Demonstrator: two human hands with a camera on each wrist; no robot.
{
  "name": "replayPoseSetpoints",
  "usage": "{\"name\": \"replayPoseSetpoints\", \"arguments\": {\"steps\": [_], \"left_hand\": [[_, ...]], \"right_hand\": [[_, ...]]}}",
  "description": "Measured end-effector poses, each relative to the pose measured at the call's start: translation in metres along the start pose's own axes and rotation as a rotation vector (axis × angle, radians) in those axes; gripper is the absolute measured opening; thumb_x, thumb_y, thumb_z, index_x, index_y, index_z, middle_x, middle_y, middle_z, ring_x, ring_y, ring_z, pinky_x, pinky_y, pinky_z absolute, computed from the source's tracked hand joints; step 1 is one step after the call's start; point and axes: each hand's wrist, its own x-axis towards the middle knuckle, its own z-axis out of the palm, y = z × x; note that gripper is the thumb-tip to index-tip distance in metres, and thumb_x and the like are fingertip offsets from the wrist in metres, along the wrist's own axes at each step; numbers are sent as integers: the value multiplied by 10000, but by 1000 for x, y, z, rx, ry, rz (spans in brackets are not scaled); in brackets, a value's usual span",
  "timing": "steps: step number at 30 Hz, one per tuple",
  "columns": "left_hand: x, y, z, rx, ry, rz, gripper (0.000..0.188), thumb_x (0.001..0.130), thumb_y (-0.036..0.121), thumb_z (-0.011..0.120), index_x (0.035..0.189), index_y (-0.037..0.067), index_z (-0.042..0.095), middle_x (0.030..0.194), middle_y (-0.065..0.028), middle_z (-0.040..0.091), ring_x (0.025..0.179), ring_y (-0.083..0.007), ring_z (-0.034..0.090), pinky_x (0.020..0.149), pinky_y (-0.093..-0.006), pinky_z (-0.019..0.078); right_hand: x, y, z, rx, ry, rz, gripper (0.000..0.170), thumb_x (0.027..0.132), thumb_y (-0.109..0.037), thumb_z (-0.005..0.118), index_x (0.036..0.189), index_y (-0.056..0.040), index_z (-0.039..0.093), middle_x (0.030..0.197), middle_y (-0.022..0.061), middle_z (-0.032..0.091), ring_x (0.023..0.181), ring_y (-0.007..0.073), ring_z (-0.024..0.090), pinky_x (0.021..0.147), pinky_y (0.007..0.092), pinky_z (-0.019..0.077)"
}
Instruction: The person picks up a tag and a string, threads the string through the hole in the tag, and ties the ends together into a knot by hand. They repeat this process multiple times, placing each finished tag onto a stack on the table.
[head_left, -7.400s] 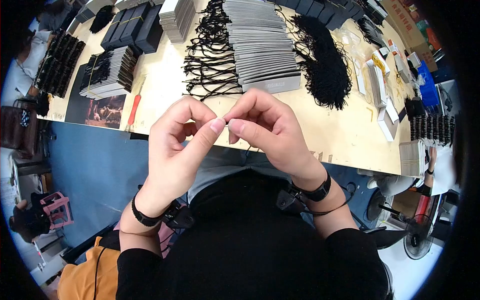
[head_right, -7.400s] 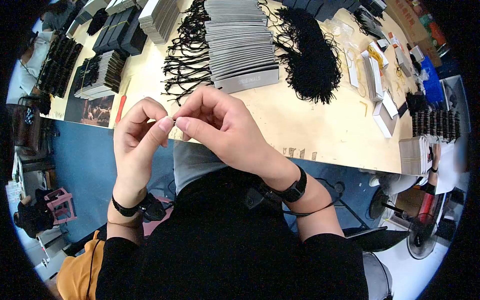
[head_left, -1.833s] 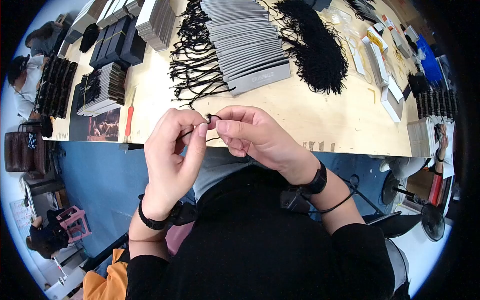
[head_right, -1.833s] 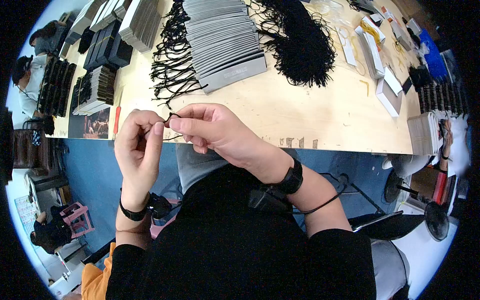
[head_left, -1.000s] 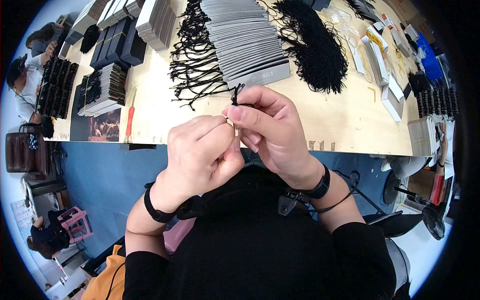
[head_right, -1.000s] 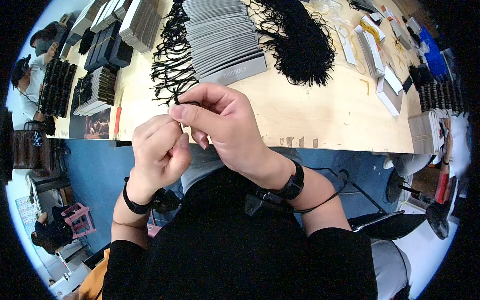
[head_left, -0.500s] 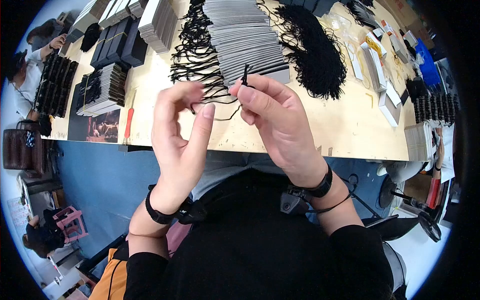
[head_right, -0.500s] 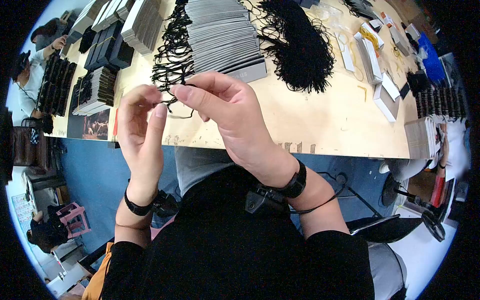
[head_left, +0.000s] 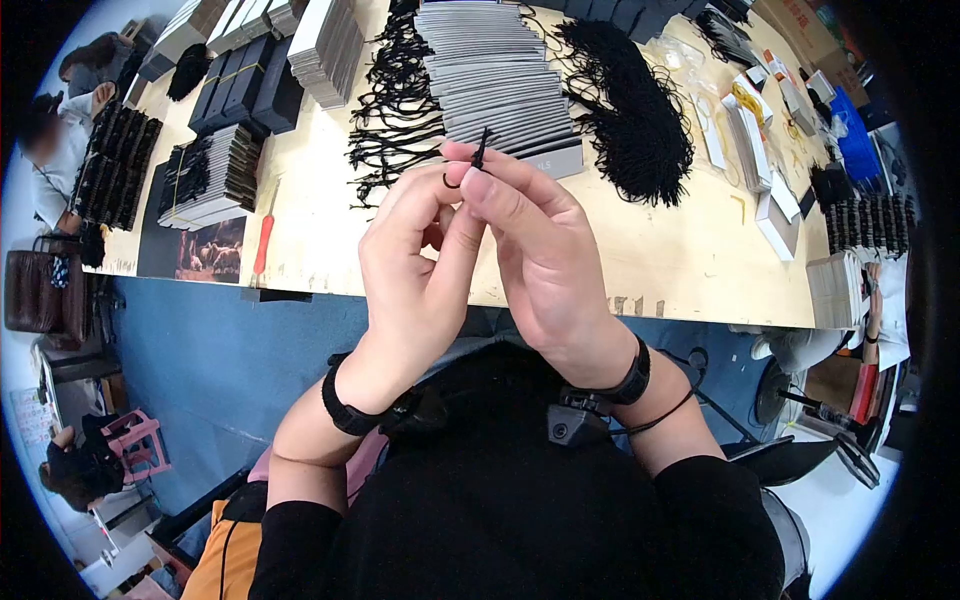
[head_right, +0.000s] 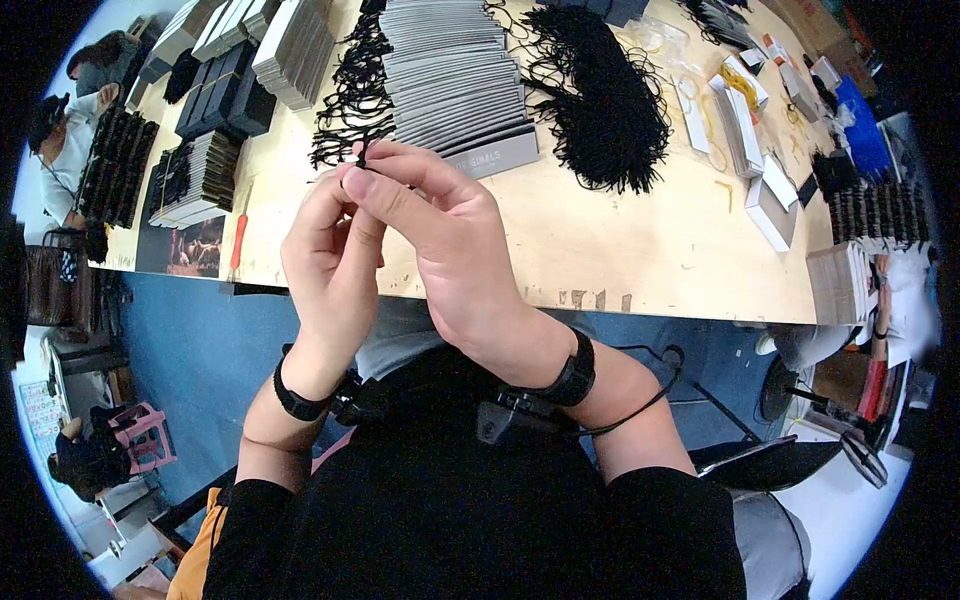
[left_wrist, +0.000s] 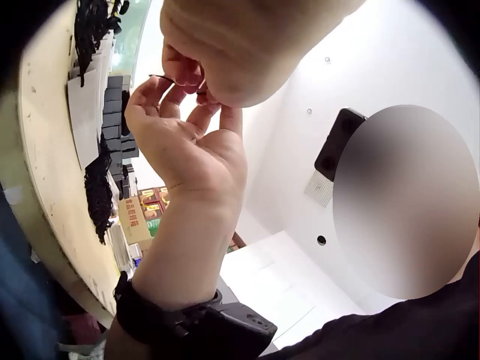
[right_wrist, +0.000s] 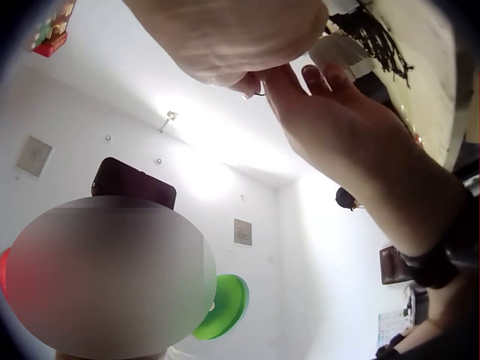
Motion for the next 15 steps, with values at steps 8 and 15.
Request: {"name": "replayPoseSetpoints", "arguments": {"steps": [8,15], "left_hand": [[1,-3,-4,444,-109,479,21,713,13,525,724,0,512,712,-128,523,548,-267,492,499,-313,415],[3,1,-6,563,-243,642,136,511,28,553,620,53,475,569,-53,452,481,-215,487,415,-304,391]], "right_hand": [[-1,0,-12,-268,-28,-213,100,767,-85,655,829,-14,624,789,8,551,735,59,514,660,196,418],[-5,-10,-11,-293,-70,-197,40,774,16,605,746,4,578,772,10,485,732,77,500,781,242,437]]}}
